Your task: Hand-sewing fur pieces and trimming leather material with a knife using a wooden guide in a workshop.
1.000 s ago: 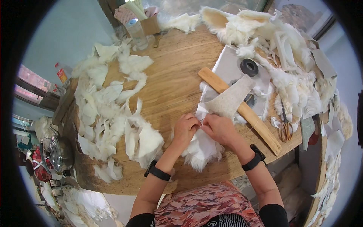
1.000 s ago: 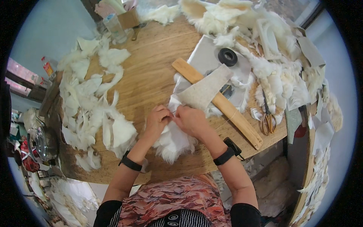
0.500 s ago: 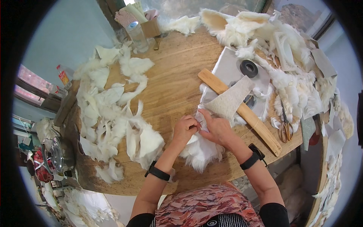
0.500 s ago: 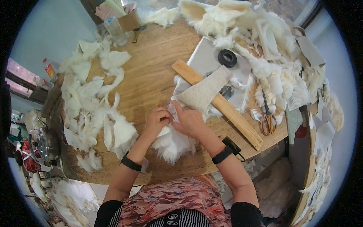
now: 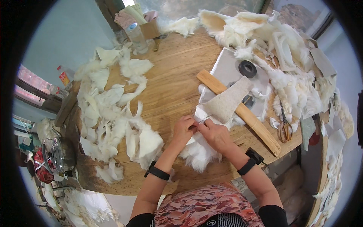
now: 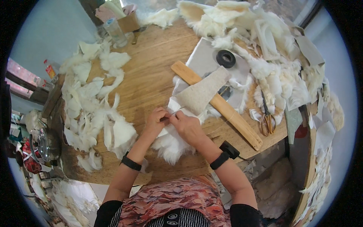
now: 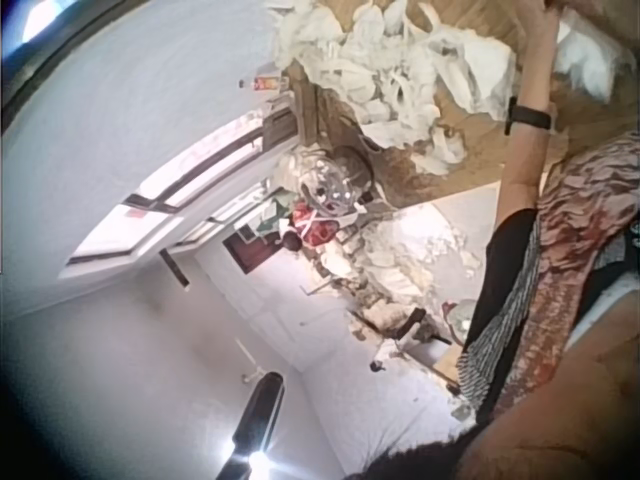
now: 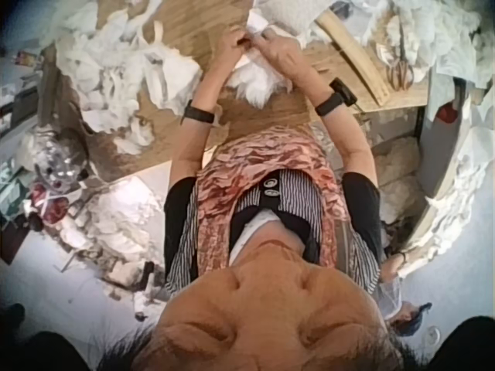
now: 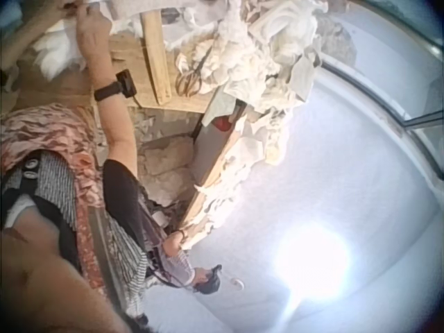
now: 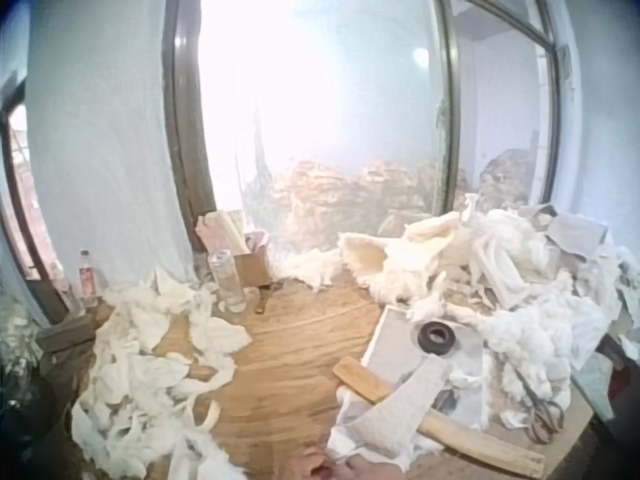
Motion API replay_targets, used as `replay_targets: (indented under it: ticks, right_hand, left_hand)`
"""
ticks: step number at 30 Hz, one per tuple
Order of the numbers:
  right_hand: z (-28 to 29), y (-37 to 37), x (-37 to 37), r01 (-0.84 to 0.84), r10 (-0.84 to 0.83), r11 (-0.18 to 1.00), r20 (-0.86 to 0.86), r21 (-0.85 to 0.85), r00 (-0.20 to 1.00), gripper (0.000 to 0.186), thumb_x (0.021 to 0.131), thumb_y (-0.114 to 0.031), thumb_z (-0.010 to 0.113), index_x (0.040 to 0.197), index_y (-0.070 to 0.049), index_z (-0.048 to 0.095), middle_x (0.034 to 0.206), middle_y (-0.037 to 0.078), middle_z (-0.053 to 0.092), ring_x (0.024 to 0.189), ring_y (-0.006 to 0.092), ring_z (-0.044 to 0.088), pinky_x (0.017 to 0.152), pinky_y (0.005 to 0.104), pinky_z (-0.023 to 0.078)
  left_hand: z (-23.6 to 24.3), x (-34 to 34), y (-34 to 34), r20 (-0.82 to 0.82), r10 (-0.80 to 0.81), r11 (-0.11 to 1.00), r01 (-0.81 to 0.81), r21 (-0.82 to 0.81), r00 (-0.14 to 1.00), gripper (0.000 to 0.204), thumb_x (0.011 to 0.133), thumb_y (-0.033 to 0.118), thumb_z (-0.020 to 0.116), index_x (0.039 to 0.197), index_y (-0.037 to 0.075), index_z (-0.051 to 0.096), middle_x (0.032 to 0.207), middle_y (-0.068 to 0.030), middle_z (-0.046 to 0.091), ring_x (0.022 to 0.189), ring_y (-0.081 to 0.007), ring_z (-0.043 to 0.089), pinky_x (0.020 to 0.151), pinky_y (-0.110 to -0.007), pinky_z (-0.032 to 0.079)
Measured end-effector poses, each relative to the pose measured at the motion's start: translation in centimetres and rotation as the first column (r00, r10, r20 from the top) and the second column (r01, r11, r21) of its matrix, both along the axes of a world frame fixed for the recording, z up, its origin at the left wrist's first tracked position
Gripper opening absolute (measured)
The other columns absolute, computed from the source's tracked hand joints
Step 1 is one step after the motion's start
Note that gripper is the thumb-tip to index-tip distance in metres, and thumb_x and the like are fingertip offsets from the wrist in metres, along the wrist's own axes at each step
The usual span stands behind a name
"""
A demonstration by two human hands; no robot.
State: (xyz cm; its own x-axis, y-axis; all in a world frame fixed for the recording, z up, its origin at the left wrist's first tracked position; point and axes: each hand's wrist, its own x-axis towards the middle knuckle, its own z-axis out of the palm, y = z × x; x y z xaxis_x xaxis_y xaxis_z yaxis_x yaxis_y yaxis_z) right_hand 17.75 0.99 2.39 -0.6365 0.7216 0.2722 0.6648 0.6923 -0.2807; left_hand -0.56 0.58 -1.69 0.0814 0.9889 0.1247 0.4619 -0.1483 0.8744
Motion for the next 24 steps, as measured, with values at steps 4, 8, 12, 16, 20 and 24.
replay_targets:
  ticks: [4, 8, 12, 16, 20, 24]
  right_hand:
    - [1.1, -0.2, -1.3, 0.016, -0.015, 1.000, -0.236, 0.000, 0.972, 0.019, 0.087, -0.014, 0.063, 0.106, -0.013, 0.060, 0.084, 0.006, 0.058, 0.061, 0.0224, 0.061, 0.050, 0.0358, 0.048]
    - [3.8, -0.9, -1.0, -0.107, -0.507, 0.661, -0.547, -0.743, 0.666, 0.009, 0.090, -0.017, 0.065, 0.096, -0.012, 0.060, 0.078, -0.001, 0.059, 0.056, 0.0081, 0.053, 0.046, 0.0278, 0.041]
    - [3.7, -0.4, 7.9, -0.221, -0.773, 0.389, -0.448, -0.894, 0.449, 0.006, 0.088, -0.011, 0.068, 0.088, -0.011, 0.062, 0.072, -0.006, 0.058, 0.050, -0.0007, 0.041, 0.041, 0.0171, 0.029]
    - [3.2, 2.5, 28.7, -0.226, -0.833, 0.554, -0.532, -0.801, -0.155, 0.004, 0.091, -0.010, 0.063, 0.092, -0.011, 0.059, 0.074, -0.008, 0.053, 0.049, -0.0034, 0.037, 0.040, 0.0143, 0.030]
    - [6.2, 1.8, 31.5, 0.380, -0.837, 0.545, -0.458, -0.748, 0.298, 0.025, 0.088, -0.016, 0.069, 0.109, -0.007, 0.062, 0.097, 0.004, 0.062, 0.072, 0.0083, 0.058, 0.054, 0.0207, 0.047]
    - [5.3, -0.7, 21.1, 0.514, -0.547, 0.832, -0.153, -0.211, 0.823, 0.051, 0.078, -0.010, 0.076, 0.126, -0.005, 0.059, 0.119, 0.014, 0.060, 0.109, 0.0273, 0.060, 0.082, 0.0336, 0.053]
  left_hand:
    - [0.2, 0.1, 0.0, -0.038, -0.012, 0.999, 0.014, 0.045, 0.999, 0.018, 0.067, 0.002, 0.076, 0.082, 0.006, 0.067, 0.084, -0.0055, 0.063, 0.087, -0.0284, 0.058, 0.074, -0.037, 0.047]
    - [-0.1, 0.0, -0.3, -0.016, -0.022, 0.998, 0.023, 0.057, 1.000, 0.014, 0.069, 0.004, 0.074, 0.080, 0.008, 0.067, 0.085, -0.0051, 0.063, 0.086, -0.0284, 0.057, 0.073, -0.039, 0.046]
    - [0.3, -0.3, -0.5, -0.024, -0.047, 0.989, 0.049, 0.138, 0.999, 0.011, 0.071, 0.005, 0.073, 0.079, 0.008, 0.066, 0.086, -0.0048, 0.063, 0.086, -0.0285, 0.056, 0.074, -0.039, 0.046]
    - [1.1, 0.2, -0.5, -0.029, -0.041, 0.994, 0.044, 0.100, 0.999, 0.009, 0.073, 0.005, 0.072, 0.079, 0.007, 0.066, 0.087, -0.0045, 0.063, 0.089, -0.0282, 0.057, 0.077, -0.038, 0.045]
    - [0.9, 0.1, -0.7, -0.073, -0.023, 0.994, 0.031, 0.105, 0.997, 0.009, 0.074, 0.006, 0.073, 0.079, 0.007, 0.066, 0.089, -0.0049, 0.063, 0.090, -0.0289, 0.056, 0.078, -0.039, 0.045]
    - [2.4, 0.5, -1.4, -0.089, 0.008, 0.998, -0.002, 0.066, 0.996, 0.011, 0.074, 0.005, 0.071, 0.084, 0.006, 0.065, 0.093, -0.0056, 0.063, 0.092, -0.0302, 0.056, 0.079, -0.040, 0.045]
